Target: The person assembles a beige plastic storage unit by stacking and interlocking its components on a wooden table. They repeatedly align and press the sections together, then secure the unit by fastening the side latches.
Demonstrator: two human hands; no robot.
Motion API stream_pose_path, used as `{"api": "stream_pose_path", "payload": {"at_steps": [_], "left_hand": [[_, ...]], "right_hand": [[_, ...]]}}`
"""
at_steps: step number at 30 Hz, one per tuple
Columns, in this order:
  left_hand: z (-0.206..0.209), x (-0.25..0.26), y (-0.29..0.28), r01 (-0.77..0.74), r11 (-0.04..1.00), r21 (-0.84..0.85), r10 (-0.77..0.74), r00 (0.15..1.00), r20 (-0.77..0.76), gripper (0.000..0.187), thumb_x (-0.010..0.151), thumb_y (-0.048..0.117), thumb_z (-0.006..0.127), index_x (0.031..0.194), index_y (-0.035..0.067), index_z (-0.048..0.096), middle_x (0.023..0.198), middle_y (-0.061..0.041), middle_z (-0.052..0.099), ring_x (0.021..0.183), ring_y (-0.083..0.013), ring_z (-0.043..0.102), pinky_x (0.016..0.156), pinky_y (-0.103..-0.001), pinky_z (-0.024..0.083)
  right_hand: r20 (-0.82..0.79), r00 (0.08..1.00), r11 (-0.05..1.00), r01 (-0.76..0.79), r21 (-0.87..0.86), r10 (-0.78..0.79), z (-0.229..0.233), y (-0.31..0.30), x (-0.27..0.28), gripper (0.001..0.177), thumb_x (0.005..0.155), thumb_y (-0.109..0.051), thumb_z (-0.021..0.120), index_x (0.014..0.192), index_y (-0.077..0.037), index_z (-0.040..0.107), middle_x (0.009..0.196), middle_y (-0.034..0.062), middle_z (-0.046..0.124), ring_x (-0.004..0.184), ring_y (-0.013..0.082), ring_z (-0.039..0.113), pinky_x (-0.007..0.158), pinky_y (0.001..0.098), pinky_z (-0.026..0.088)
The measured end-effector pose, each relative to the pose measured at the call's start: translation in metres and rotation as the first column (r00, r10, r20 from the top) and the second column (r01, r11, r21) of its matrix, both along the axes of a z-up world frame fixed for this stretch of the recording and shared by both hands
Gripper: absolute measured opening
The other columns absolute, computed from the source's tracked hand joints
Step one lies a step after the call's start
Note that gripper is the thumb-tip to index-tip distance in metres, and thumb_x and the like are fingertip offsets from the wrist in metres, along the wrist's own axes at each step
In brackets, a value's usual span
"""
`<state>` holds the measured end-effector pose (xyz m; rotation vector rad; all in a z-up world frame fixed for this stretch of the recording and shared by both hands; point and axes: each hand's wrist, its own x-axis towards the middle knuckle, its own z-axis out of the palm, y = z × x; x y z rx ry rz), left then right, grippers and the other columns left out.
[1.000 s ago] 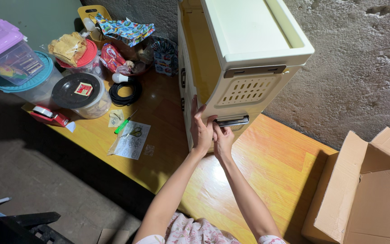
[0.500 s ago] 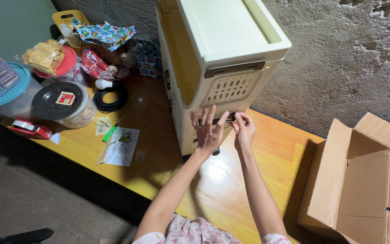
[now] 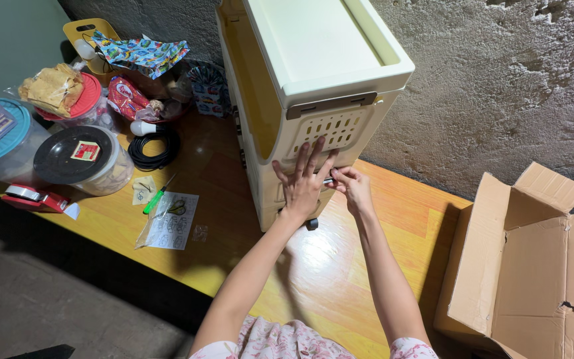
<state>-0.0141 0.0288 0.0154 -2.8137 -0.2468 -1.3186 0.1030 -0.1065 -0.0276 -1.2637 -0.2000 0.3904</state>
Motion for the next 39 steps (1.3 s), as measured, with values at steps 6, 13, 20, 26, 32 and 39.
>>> {"api": "stream_pose_path", "payload": {"at_steps": [6, 13, 20, 26, 32, 39], "left_hand": [[-0.006, 0.003, 0.001, -0.037, 0.999, 0.03, 0.036, 0.999, 0.012, 0.068, 0.098, 0.021, 0.07, 0.158, 0.045, 0.048, 0.176, 0.008, 0.01, 0.163, -0.0205, 0.005, 0.114, -0.08, -0.006], [-0.014, 0.009, 0.002, -0.014, 1.0, -0.026, 0.015, 0.998, 0.056, 0.055, 0.1, 0.029, 0.069, 0.149, 0.046, 0.053, 0.176, 0.011, 0.013, 0.163, -0.019, 0.007, 0.113, -0.082, -0.009], [-0.015, 0.009, 0.0, -0.046, 0.999, -0.019, 0.047, 0.998, 0.038, 0.049, 0.098, 0.03, 0.07, 0.143, 0.046, 0.058, 0.174, 0.01, 0.016, 0.162, -0.021, 0.008, 0.111, -0.085, -0.007], [-0.014, 0.009, -0.003, -0.02, 0.999, -0.026, 0.022, 0.996, 0.085, 0.057, 0.095, 0.036, 0.071, 0.149, 0.041, 0.057, 0.174, 0.006, 0.016, 0.162, -0.0241, 0.007, 0.109, -0.086, -0.008], [-0.014, 0.008, -0.004, -0.078, 0.997, 0.03, 0.075, 0.995, 0.067, 0.06, 0.094, 0.033, 0.073, 0.151, 0.041, 0.056, 0.175, 0.004, 0.016, 0.163, -0.0254, 0.006, 0.11, -0.085, -0.008], [-0.009, 0.004, -0.003, -0.021, 1.0, -0.019, 0.021, 1.0, 0.018, 0.068, 0.086, 0.037, 0.074, 0.151, 0.04, 0.054, 0.174, 0.004, 0.015, 0.161, -0.0258, 0.006, 0.106, -0.088, -0.005]], "right_hand": [[-0.032, 0.988, 0.985, 0.152, 0.087, -0.149, -0.027, 0.016, -0.013, 0.017, 0.1, -0.014, 0.066, 0.096, 0.003, 0.069, 0.084, 0.009, 0.072, 0.072, 0.015, 0.07, 0.071, 0.0318, 0.062], [-0.134, 0.974, 0.951, 0.211, 0.227, -0.184, -0.034, 0.024, -0.015, 0.015, 0.099, -0.012, 0.068, 0.097, 0.003, 0.067, 0.081, 0.0083, 0.07, 0.068, 0.0156, 0.067, 0.067, 0.0316, 0.06], [-0.13, 0.978, 0.931, 0.196, 0.308, -0.163, -0.032, 0.025, -0.024, 0.013, 0.097, -0.01, 0.068, 0.098, 0.003, 0.066, 0.084, 0.0083, 0.072, 0.068, 0.0156, 0.069, 0.065, 0.0291, 0.059], [-0.121, 0.987, 0.954, 0.138, 0.266, -0.109, -0.021, 0.021, -0.027, 0.014, 0.098, -0.013, 0.069, 0.101, 0.0, 0.065, 0.082, 0.0057, 0.068, 0.067, 0.0128, 0.068, 0.065, 0.0286, 0.061], [-0.187, 0.981, 0.937, 0.105, 0.334, -0.043, -0.02, 0.023, -0.027, 0.018, 0.1, -0.021, 0.067, 0.097, -0.003, 0.063, 0.082, 0.0036, 0.067, 0.068, 0.0112, 0.066, 0.064, 0.0264, 0.057], [-0.088, 0.947, 0.876, 0.32, 0.36, -0.31, -0.049, 0.048, -0.022, 0.02, 0.104, -0.018, 0.065, 0.092, -0.002, 0.061, 0.078, 0.0038, 0.064, 0.064, 0.0097, 0.056, 0.057, 0.0255, 0.046]]}}
